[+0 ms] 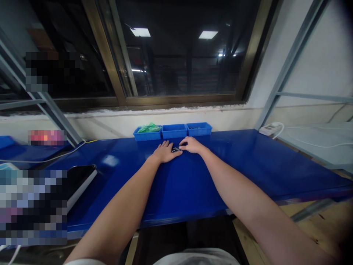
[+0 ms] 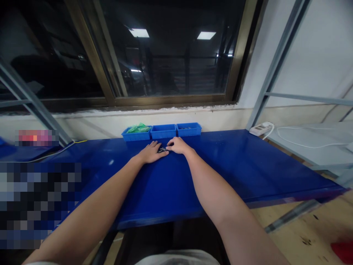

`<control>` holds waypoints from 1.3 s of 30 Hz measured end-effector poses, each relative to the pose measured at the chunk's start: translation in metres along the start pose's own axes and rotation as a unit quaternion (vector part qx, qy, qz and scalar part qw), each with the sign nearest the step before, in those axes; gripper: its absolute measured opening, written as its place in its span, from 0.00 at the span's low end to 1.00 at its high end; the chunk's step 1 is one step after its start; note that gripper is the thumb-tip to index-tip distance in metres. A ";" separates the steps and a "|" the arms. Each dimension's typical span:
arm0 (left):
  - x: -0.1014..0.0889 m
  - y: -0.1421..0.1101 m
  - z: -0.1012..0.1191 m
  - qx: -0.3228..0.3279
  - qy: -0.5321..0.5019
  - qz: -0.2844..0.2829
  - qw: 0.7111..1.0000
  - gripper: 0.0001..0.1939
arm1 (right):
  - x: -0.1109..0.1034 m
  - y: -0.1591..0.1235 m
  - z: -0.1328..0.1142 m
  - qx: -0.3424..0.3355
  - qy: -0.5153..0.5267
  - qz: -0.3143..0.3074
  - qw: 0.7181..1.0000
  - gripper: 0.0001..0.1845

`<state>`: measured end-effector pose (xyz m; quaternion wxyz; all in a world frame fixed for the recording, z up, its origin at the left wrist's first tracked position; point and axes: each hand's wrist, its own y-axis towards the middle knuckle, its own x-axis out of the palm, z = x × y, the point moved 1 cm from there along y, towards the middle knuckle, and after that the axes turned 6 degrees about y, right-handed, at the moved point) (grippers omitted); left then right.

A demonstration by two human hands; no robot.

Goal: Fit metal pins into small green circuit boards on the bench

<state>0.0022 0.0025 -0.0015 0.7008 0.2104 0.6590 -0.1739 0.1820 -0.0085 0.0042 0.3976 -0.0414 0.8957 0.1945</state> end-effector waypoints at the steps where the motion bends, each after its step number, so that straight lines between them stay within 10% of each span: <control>1: 0.001 0.000 0.000 0.006 -0.002 -0.003 1.000 0.46 | 0.000 0.000 0.000 0.001 -0.005 0.004 1.000 0.12; 24: -0.001 0.000 0.018 0.077 -0.033 0.044 0.996 0.46 | 0.007 0.000 -0.007 -0.024 0.041 -0.020 0.999 0.06; 33: -0.020 -0.003 0.012 0.120 -0.025 0.186 0.975 0.16 | 0.001 0.002 -0.008 -0.008 0.033 0.051 0.998 0.15; 39: -0.026 -0.005 0.014 0.096 -0.026 0.218 0.971 0.14 | 0.002 0.004 -0.013 -0.017 0.168 0.072 0.983 0.12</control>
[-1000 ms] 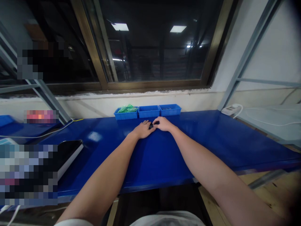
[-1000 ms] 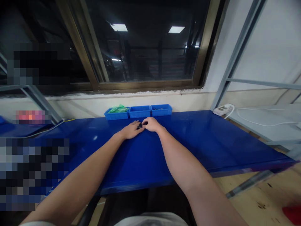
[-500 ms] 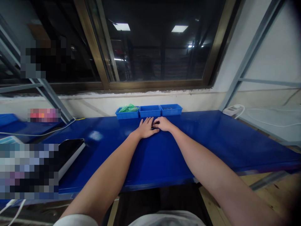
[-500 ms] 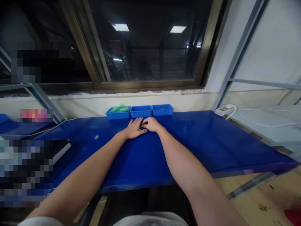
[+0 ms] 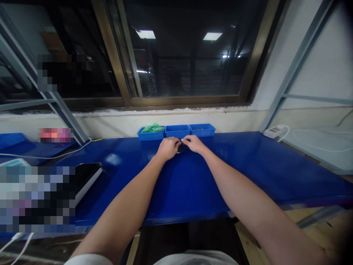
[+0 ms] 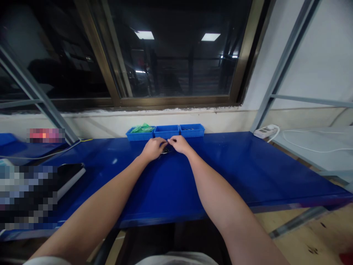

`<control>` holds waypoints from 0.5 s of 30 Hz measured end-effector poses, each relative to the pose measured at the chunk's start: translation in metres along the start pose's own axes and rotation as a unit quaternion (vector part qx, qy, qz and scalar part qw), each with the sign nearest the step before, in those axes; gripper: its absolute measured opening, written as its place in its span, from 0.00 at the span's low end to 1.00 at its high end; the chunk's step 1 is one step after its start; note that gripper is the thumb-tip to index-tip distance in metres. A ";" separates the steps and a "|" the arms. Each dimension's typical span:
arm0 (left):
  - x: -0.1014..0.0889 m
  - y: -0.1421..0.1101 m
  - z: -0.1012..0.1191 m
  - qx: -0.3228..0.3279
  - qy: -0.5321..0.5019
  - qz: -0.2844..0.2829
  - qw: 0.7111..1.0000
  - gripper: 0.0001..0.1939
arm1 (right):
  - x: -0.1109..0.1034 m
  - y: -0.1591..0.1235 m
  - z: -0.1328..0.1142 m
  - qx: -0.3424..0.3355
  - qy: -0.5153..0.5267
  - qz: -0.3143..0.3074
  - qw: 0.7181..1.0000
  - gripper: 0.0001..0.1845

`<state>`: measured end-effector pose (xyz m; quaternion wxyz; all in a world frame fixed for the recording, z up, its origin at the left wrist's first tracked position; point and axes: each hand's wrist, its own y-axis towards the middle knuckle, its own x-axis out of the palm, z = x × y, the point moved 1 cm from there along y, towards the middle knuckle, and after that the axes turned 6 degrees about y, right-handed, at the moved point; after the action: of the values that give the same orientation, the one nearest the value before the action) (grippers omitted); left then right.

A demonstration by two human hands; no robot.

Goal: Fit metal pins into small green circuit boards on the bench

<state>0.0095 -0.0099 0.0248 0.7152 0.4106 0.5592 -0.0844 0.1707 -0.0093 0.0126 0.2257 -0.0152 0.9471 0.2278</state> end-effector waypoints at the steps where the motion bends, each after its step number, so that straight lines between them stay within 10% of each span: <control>1: -0.001 0.000 0.000 -0.006 0.005 0.001 1.000 0.14 | 0.000 0.000 0.000 0.012 0.049 0.004 0.999 0.10; 9: -0.001 -0.001 0.003 0.006 0.013 0.008 1.000 0.16 | -0.005 -0.003 -0.003 0.084 0.250 0.000 0.964 0.14; 15: 0.001 -0.004 -0.006 -0.047 0.016 -0.002 0.999 0.20 | -0.017 -0.001 0.007 0.129 0.152 0.139 0.970 0.23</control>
<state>0.0038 -0.0080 0.0215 0.7243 0.3768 0.5750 -0.0524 0.1894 -0.0084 0.0142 0.0453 0.1116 0.9844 0.1280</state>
